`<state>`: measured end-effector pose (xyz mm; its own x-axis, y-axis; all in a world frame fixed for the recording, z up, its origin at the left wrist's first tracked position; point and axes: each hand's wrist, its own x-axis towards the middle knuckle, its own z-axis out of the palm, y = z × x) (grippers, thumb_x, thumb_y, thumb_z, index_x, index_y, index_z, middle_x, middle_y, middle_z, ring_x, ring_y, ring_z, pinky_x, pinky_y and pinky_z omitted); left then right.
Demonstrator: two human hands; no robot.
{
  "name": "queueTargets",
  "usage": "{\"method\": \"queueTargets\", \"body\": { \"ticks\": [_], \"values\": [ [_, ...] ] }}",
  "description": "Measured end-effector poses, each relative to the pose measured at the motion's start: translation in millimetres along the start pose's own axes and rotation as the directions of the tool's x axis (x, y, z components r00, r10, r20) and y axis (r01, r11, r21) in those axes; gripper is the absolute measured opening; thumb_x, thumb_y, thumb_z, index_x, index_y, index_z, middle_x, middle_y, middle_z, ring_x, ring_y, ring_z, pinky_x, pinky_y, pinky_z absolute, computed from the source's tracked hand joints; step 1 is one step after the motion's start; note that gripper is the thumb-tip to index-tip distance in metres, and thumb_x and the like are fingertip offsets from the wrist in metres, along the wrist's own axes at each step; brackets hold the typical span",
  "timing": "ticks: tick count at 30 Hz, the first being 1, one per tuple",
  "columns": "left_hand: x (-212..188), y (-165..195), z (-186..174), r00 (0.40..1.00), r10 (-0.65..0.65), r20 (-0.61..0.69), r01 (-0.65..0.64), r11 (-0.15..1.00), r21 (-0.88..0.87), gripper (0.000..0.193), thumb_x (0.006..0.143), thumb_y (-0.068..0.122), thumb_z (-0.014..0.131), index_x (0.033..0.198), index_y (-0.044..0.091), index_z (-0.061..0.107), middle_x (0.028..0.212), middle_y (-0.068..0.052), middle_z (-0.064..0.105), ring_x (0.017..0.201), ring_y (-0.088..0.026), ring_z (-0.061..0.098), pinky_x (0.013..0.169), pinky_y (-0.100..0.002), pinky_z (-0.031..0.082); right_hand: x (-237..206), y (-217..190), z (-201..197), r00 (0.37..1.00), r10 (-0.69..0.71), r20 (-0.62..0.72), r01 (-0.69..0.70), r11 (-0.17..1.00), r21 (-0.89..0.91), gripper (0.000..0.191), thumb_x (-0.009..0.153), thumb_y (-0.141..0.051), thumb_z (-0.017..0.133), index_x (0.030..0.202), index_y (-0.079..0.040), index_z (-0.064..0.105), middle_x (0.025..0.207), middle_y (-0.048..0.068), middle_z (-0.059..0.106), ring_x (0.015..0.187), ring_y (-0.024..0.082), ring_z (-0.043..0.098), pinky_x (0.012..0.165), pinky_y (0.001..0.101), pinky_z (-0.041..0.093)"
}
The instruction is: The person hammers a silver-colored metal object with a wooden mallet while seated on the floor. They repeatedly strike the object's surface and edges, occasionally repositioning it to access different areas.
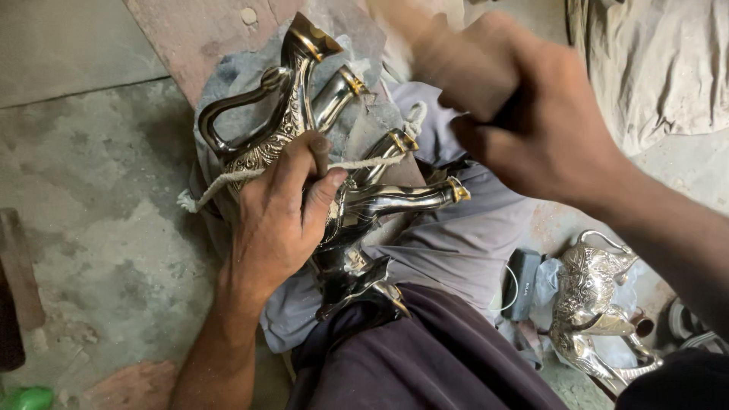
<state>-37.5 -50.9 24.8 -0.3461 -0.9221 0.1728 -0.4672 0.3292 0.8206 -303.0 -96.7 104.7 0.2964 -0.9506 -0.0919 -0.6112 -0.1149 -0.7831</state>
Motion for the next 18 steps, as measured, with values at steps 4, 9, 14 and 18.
{"method": "queueTargets", "body": {
  "ticks": [4,9,14,18],
  "values": [
    [0,-3,1,1.000,0.025,0.002,-0.025,0.997,0.078,0.024,0.104,0.015,0.069,0.119,0.001,0.056,0.094,-0.016,0.067,0.079,-0.032,0.069,0.069,-0.042,0.053,0,1,5,0.995,-0.098,-0.034,0.081,0.940,-0.331,0.042,0.079,0.003,0.070,0.119,-0.005,0.062,0.100,0.013,0.070,0.088,0.028,0.070,0.077,0.0410,0.058],
    [-1,-5,0,1.000,-0.020,0.011,0.019,1.000,0.012,0.029,0.103,0.015,0.068,0.125,0.000,0.056,0.096,-0.016,0.069,0.082,-0.031,0.072,0.070,-0.041,0.055,-3,17,7,0.944,0.314,-0.102,-0.325,0.940,-0.107,0.049,0.077,-0.013,0.081,0.118,-0.007,0.054,0.098,0.009,0.069,0.082,0.025,0.072,0.071,0.0397,0.061],
    [0,-3,0,0.999,-0.047,0.005,0.047,0.999,-0.027,0.031,0.103,0.014,0.066,0.129,-0.001,0.057,0.100,-0.017,0.070,0.087,-0.034,0.072,0.074,-0.043,0.056,-3,17,7,0.999,-0.027,-0.021,0.019,0.954,-0.299,0.052,0.072,-0.009,0.075,0.120,-0.005,0.058,0.100,0.010,0.074,0.087,0.026,0.074,0.075,0.0419,0.060],
    [2,0,-2,1.000,0.017,-0.026,-0.017,1.000,0.018,0.033,0.103,0.015,0.066,0.130,-0.001,0.056,0.106,-0.020,0.071,0.093,-0.037,0.072,0.076,-0.043,0.056,0,11,10,0.993,-0.005,0.118,0.100,0.575,-0.812,0.029,0.088,-0.008,0.072,0.115,-0.012,0.061,0.089,0.007,0.071,0.076,0.022,0.068,0.066,0.0408,0.055]
  ]
}}
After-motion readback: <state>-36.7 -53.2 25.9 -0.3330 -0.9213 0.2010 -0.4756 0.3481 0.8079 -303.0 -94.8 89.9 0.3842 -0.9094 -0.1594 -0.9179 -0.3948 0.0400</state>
